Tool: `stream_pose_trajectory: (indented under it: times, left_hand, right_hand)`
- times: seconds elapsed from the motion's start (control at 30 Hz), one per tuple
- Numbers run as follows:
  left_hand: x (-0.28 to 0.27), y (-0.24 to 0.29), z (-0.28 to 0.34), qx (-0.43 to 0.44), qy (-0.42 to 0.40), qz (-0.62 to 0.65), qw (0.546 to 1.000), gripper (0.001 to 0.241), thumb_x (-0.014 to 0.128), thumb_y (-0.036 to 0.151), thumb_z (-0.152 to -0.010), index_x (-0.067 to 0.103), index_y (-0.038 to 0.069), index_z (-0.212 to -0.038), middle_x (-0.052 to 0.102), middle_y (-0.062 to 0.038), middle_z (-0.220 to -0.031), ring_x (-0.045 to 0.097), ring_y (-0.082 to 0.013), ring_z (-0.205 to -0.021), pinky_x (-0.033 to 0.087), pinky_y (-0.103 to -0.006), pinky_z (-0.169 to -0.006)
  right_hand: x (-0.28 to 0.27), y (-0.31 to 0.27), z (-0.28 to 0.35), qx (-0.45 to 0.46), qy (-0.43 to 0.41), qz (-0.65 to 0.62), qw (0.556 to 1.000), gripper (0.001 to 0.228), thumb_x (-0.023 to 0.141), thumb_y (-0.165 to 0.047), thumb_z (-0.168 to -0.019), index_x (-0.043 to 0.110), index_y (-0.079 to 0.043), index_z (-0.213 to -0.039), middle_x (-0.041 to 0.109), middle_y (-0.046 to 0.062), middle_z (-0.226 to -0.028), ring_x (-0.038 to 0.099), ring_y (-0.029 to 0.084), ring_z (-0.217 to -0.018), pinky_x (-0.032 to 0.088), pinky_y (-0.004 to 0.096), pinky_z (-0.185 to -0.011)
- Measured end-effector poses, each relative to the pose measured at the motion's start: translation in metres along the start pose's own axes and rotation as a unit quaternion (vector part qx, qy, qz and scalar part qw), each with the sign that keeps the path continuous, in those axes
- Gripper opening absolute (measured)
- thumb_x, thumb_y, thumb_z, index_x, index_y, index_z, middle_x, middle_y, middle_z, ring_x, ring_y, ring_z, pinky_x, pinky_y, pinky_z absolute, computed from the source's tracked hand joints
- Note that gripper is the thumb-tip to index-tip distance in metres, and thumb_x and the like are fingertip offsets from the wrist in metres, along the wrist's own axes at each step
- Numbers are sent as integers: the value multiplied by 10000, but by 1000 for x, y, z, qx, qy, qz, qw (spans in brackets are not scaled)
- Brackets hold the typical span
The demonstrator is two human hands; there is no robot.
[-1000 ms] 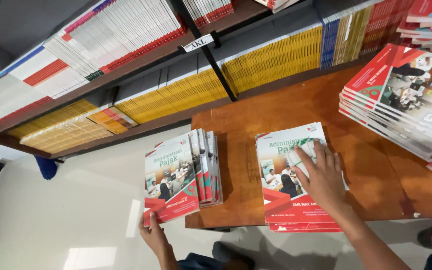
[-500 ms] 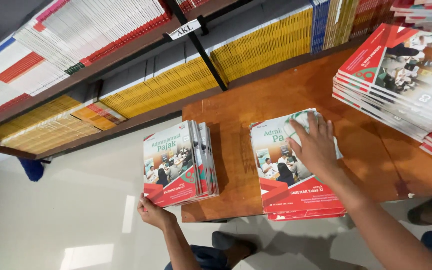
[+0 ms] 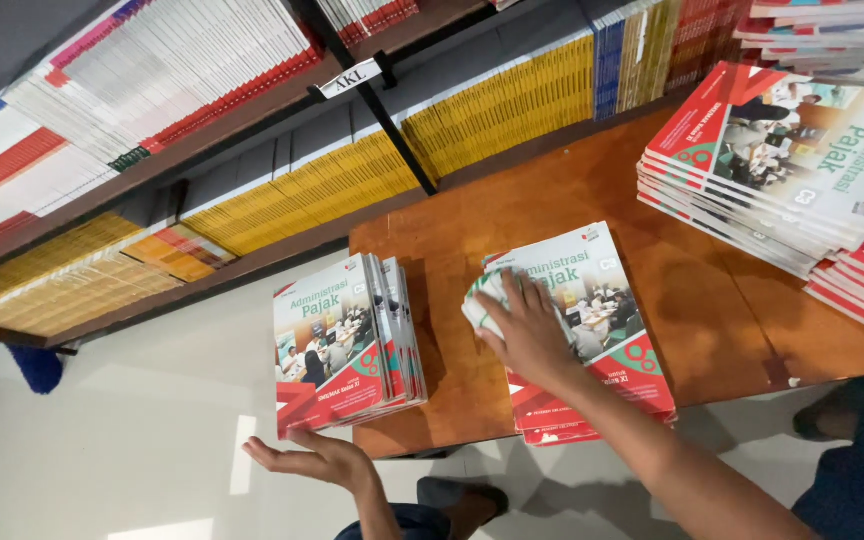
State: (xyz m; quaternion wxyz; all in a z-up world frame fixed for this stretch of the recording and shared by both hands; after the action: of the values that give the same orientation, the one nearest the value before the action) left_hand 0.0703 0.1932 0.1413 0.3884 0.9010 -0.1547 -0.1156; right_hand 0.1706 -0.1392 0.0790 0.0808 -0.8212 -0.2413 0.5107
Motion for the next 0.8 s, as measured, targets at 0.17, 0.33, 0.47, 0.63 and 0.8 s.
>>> stream_pose_trajectory:
  times: [0.17,0.33,0.47,0.63,0.8]
  left_hand:
    - [30,68,83,-30,-158,115,980,501,398,265,-1110,322,-4,-1526,312,-205,-1636,283,-324,-1548,241,-443,-1271]
    - [78,97,163,-81,-377,139,912,546,495,391,-1029,459,114,-1499,397,-144,-1634,364,-295,-1518,293,-494,-1222]
    - [113,102,205,-72,-514,134,844,705,573,259,-985,261,88,-1593,182,-146,-1705,146,-296,-1591,182,-473,-1256]
    - [132,76,229,-217,-616,85,753,895,521,551,-948,104,165,-1639,106,-41,-1737,107,-186,-1601,160,-363,-1257]
    - [133,71,233,-288,-583,137,747,784,541,426,-975,176,217,-1636,174,7,-1732,141,-150,-1596,162,-343,-1257]
  right_hand:
    - [-51,-23,76,-24,-30,6,999,514,593,-444,-975,539,-241,-1444,347,233,-1600,411,513,-1380,289,606,-1160]
    - [-72,1,112,-35,-9,61,997,529,581,-501,-947,566,-272,-1424,421,176,-1575,474,443,-1353,284,581,-1191]
    - [-76,50,88,33,-29,106,993,555,553,-526,-945,546,-270,-1438,411,204,-1556,413,468,-1411,282,647,-1191]
    - [-74,95,32,55,46,167,983,529,598,-488,-942,600,-220,-1398,491,248,-1477,511,488,-1305,407,652,-1078]
    - [-30,109,-14,72,46,173,981,573,600,-510,-951,557,-208,-1436,426,305,-1520,450,542,-1362,345,688,-1122]
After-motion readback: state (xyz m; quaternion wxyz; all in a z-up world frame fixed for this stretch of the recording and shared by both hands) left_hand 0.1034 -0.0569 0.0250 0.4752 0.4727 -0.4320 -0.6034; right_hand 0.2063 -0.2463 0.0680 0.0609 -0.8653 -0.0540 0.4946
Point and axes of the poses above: each hand's wrist, its own z-axis away from the middle knuckle, its own x-axis out of the palm, y = z × x, the point moved 8 cm from there along -z, towards the middle knuckle
